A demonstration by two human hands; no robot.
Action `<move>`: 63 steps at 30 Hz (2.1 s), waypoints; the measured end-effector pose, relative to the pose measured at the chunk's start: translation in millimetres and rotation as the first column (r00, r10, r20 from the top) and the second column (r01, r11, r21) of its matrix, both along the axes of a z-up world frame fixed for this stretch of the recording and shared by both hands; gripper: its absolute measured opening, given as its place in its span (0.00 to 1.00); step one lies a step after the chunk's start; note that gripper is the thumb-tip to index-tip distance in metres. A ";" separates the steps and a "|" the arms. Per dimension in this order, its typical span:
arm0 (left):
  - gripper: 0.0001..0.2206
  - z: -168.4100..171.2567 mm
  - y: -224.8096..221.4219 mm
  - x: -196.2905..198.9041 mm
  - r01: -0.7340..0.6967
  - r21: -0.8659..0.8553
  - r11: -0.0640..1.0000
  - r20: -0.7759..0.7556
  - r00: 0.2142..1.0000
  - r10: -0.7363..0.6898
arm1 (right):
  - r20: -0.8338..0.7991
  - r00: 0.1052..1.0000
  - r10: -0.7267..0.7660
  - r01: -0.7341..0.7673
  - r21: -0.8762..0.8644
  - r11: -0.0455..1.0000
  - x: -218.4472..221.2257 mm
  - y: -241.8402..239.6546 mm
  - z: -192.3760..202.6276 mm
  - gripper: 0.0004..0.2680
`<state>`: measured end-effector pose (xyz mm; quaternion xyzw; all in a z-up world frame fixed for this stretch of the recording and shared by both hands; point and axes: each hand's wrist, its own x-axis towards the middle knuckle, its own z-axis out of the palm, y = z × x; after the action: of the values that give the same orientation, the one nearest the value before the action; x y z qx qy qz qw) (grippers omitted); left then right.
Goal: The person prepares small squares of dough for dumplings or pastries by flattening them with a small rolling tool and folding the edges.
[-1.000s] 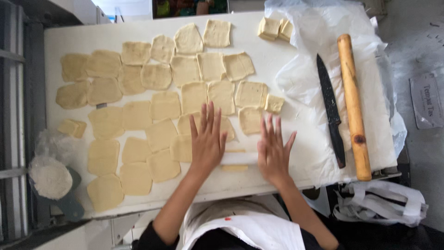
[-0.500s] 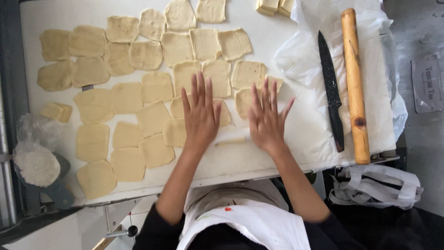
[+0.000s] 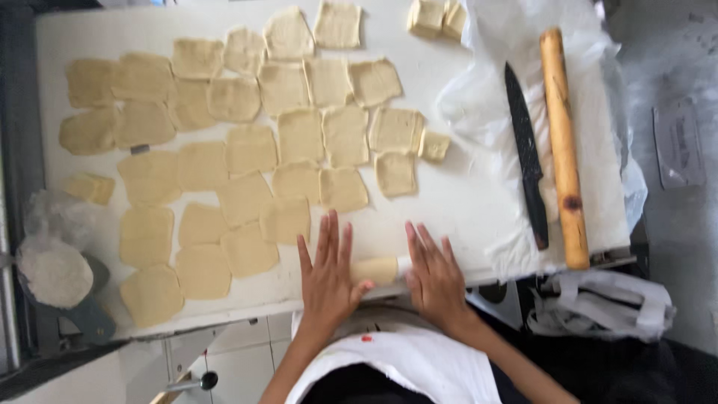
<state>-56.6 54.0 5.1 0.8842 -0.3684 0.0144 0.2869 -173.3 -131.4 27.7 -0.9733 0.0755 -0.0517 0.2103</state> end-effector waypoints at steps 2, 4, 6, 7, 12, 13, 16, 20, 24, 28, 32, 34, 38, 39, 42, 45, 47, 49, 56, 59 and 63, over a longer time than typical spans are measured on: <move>0.48 -17.7 6.7 1.1 0.027 -0.053 0.998 -0.071 0.997 -0.031 | 0.022 1.000 0.018 -0.018 -0.010 1.000 3.0 -9.4 -11.5 0.24; 0.50 -24.4 20.1 -17.4 0.020 -0.091 0.996 -0.096 0.995 -0.029 | 0.017 1.000 0.023 -0.023 0.011 1.000 -18.8 2.3 -8.7 0.25; 0.50 -22.2 17.9 -21.7 -0.022 -0.155 0.988 -0.004 1.000 0.022 | 0.068 0.996 0.052 -0.051 -0.016 0.999 -2.4 -6.1 -9.9 0.25; 0.50 -22.7 18.0 -20.8 -0.028 -0.138 0.990 -0.010 1.000 0.027 | 0.062 0.996 0.058 -0.057 -0.023 0.998 -2.9 -3.8 -9.8 0.25; 0.46 -33.1 -9.6 60.0 -0.036 0.026 0.999 0.085 0.996 0.034 | 0.041 0.999 -0.008 0.011 -0.064 0.998 63.7 -34.8 -22.8 0.23; 0.44 -32.9 -13.8 74.7 -0.037 0.013 0.999 0.032 0.999 0.036 | 0.024 1.000 -0.004 0.006 -0.066 0.998 74.7 -38.2 -23.6 0.23; 0.43 -21.2 -17.2 76.0 -0.002 0.011 1.000 0.054 0.999 0.001 | -0.026 1.000 0.010 -0.013 -0.110 0.994 85.3 -40.5 -16.6 0.23; 0.43 -15.7 -22.4 82.2 -0.033 0.102 0.994 0.040 0.999 0.029 | -0.039 0.999 -0.001 -0.005 -0.157 0.988 100.9 -49.8 -18.3 0.22; 0.44 -12.2 -18.1 75.5 0.001 0.142 0.990 0.014 1.000 -0.003 | -0.086 0.996 -0.012 -0.009 -0.234 0.972 90.9 -42.6 -20.3 0.23; 0.49 4.7 12.8 17.8 0.105 0.010 0.994 -0.126 0.987 -0.103 | 0.062 0.992 0.107 -0.110 0.045 0.993 21.0 -17.0 -7.6 0.27; 0.50 19.7 24.1 -4.4 0.141 -0.017 0.990 -0.071 0.987 -0.142 | 0.084 0.985 0.148 -0.155 0.085 0.984 3.4 -13.5 -12.7 0.26; 0.46 20.0 18.1 -2.6 0.203 -0.012 0.979 0.027 0.979 -0.203 | 0.121 0.977 0.179 -0.192 0.110 0.975 4.8 -18.2 -15.2 0.26; 0.25 4.6 9.7 9.7 0.494 0.044 0.868 0.218 0.843 -0.491 | 0.156 0.948 0.277 -0.288 0.056 0.956 -0.3 -26.4 -18.7 0.26; 0.19 0.0 8.1 14.8 0.574 0.069 0.816 0.249 0.782 -0.571 | 0.164 0.941 0.297 -0.306 0.031 0.951 -1.4 -27.7 -20.3 0.26; 0.11 -5.1 6.2 18.2 0.589 0.047 0.807 0.362 0.743 -0.563 | 0.175 0.922 0.346 -0.346 -0.031 0.938 -2.6 -32.5 -28.9 0.26; 0.12 -2.1 -1.2 21.3 0.570 -0.047 0.821 0.186 0.812 -0.553 | 0.242 0.892 0.381 -0.392 -0.002 0.920 -8.9 -37.9 -31.5 0.25; 0.06 1.1 -13.9 27.4 0.302 -0.315 0.900 -0.100 0.932 -0.348 | 0.276 0.878 0.392 -0.414 0.027 0.910 -12.0 -39.1 -30.3 0.22; 0.08 3.3 -24.2 42.2 0.091 -0.358 0.929 -0.329 0.919 -0.217 | 0.271 0.876 0.398 -0.424 0.043 0.904 -15.3 -39.0 -28.2 0.19; 0.12 34.6 -59.1 129.4 -0.105 -0.322 0.941 -0.463 0.884 -0.060 | 0.267 0.820 0.506 -0.480 -0.160 0.862 -8.6 -37.7 -12.4 0.15; 0.18 68.4 -61.1 145.2 -0.068 -0.257 0.964 -0.413 0.910 -0.046 | 0.185 0.892 0.412 -0.399 -0.103 0.911 3.8 -35.2 1.7 0.20; 0.21 90.9 -53.1 140.9 -0.039 -0.407 0.913 -0.660 0.703 -0.264 | 0.277 0.957 0.081 -0.182 0.363 0.914 42.1 -44.5 25.8 0.30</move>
<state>84.3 0.9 95.9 0.7218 -0.2753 -0.2680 0.5756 -131.2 -176.0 53.5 -0.9011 -0.0099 -0.1468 0.4079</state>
